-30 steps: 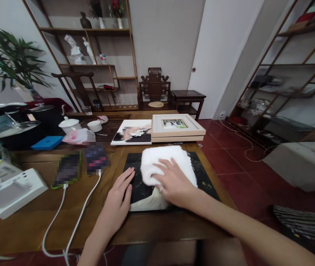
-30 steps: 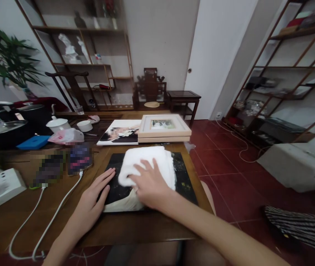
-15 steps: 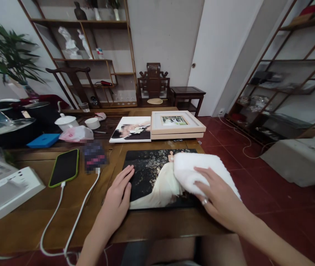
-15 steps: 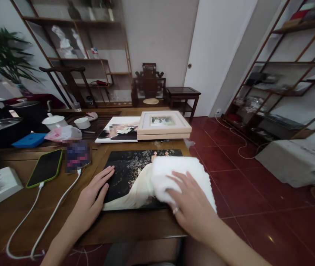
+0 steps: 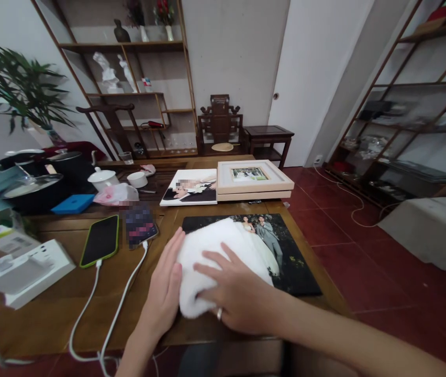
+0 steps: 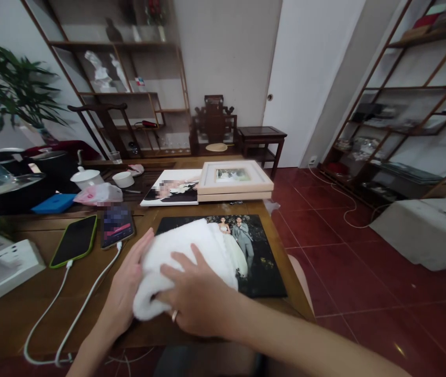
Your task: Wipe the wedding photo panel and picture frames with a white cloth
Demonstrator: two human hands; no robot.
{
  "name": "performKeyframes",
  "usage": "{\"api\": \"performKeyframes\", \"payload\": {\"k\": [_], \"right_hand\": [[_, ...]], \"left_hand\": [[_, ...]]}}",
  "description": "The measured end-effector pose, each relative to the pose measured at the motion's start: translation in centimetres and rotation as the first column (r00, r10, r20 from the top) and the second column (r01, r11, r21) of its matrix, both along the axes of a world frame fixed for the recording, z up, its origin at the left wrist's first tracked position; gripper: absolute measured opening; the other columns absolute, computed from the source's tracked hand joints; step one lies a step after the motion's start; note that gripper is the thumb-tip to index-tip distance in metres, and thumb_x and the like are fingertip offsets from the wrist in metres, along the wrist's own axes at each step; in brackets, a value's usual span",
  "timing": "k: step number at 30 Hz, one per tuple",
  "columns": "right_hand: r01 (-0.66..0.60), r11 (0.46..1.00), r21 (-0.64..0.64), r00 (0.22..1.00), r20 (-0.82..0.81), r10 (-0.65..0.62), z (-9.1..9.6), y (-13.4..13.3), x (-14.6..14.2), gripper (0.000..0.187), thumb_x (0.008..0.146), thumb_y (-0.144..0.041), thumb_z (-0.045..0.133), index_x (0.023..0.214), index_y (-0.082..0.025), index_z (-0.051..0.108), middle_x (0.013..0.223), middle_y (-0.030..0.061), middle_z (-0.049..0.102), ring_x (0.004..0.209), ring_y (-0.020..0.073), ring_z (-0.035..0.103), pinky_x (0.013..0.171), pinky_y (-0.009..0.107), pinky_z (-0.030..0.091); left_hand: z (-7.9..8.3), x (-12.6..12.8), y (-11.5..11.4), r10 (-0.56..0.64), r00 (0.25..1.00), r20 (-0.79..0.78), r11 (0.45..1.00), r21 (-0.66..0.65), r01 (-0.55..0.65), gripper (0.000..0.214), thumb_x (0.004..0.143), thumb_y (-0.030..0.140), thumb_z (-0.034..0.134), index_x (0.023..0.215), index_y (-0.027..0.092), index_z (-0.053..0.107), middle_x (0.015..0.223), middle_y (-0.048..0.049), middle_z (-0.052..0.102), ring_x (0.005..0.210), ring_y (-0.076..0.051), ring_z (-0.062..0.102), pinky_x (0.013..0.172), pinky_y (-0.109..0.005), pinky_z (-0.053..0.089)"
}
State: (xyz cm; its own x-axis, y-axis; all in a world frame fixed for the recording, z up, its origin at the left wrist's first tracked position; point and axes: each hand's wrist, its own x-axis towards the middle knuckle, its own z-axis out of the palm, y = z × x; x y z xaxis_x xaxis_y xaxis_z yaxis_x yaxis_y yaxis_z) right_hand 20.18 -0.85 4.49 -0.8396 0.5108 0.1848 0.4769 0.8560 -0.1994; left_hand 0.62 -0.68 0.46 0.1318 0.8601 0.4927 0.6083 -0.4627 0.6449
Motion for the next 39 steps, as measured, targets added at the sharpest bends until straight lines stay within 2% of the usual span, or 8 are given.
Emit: {"api": "performKeyframes", "payload": {"k": [4,8,12,15,19,25,35,39], "right_hand": [[-0.059,0.994,-0.089,0.998,-0.008,0.059,-0.1,-2.5,2.2,0.026,0.078,-0.029,0.058,0.104,-0.027,0.065,0.141,0.0033,0.044,0.133,0.0288,0.028,0.11,0.056,0.012],[0.158,0.981,-0.113,0.987,-0.002,-0.16,-0.4,-3.1,5.8,0.031,0.076,-0.019,0.055,0.104,-0.025,0.065,0.137,0.0052,0.048,0.131,0.0277,0.032,0.111,0.054,0.016],[0.383,0.923,-0.024,0.923,-0.038,-0.384,-0.5,-0.2,7.7,0.033,0.079,-0.012,0.049,0.107,-0.021,0.064,0.123,0.0112,0.058,0.125,0.0275,0.04,0.106,0.053,0.026],[0.404,0.914,0.025,0.914,-0.036,-0.403,-0.1,3.2,6.2,0.027,0.087,-0.019,0.047,0.109,-0.019,0.063,0.117,0.0138,0.059,0.118,0.0288,0.043,0.099,0.05,0.034],[0.254,0.966,0.049,0.967,-0.033,-0.253,0.9,7.1,0.8,0.027,0.094,-0.03,0.041,0.108,-0.02,0.061,0.108,0.0119,0.062,0.107,0.0252,0.049,0.091,0.041,0.038],[0.178,0.982,0.066,0.984,-0.026,-0.176,1.3,8.9,-3.9,0.023,0.089,-0.021,0.045,0.105,-0.021,0.062,0.101,0.0084,0.064,0.1,0.0247,0.051,0.086,0.039,0.039],[0.459,0.887,0.046,0.888,-0.053,-0.457,-0.5,6.5,9.0,0.026,0.092,-0.022,0.042,0.107,-0.014,0.062,0.113,0.0145,0.059,0.105,0.0272,0.051,0.091,0.042,0.042],[0.443,0.894,0.066,0.896,-0.003,-0.444,-1.0,2.9,11.1,0.027,0.083,-0.011,0.046,0.103,-0.016,0.063,0.127,0.0159,0.053,0.125,0.0307,0.039,0.103,0.053,0.031]], "left_hand": [[-0.3,0.1,0.3,0.028,0.998,-0.05,0.998,-0.049,-0.03,0.046,0.096,0.035,0.024,0.139,0.021,0.037,0.146,-0.0072,0.038,0.135,-0.02,0.034,0.112,-0.042,0.026],[-0.6,0.4,0.5,0.002,0.987,-0.159,0.995,-0.097,-0.018,0.041,0.093,0.033,0.038,0.13,0.017,0.048,0.139,-0.0094,0.049,0.129,-0.021,0.043,0.109,-0.042,0.034],[-0.8,0.5,0.9,-0.014,0.983,-0.183,0.999,-0.047,0.005,0.037,0.092,0.031,0.041,0.122,0.015,0.056,0.133,-0.0114,0.054,0.127,-0.022,0.047,0.107,-0.042,0.037],[-0.8,0.5,1.0,-0.012,0.981,-0.195,1.0,-0.013,0.009,0.036,0.091,0.03,0.043,0.121,0.014,0.057,0.131,-0.012,0.056,0.125,-0.023,0.049,0.105,-0.044,0.039],[-0.6,0.5,1.0,-0.001,0.98,-0.2,1.0,0.016,0.005,0.034,0.09,0.029,0.045,0.118,0.016,0.06,0.128,-0.0117,0.059,0.12,-0.024,0.054,0.102,-0.043,0.043],[-0.5,0.4,0.9,0.014,0.973,-0.229,1.0,0.028,-0.007,0.035,0.09,0.028,0.045,0.116,0.013,0.061,0.124,-0.0131,0.062,0.117,-0.024,0.057,0.1,-0.041,0.045],[-0.7,0.4,0.9,-0.014,0.98,-0.197,0.999,0.025,0.02,0.034,0.09,0.026,0.045,0.118,0.014,0.059,0.128,-0.012,0.059,0.122,-0.023,0.052,0.103,-0.044,0.042],[-0.7,0.5,1.0,0.0,0.98,-0.2,0.999,0.049,0.01,0.031,0.09,0.026,0.045,0.112,0.014,0.062,0.126,-0.0119,0.06,0.12,-0.024,0.054,0.102,-0.043,0.043]]}}
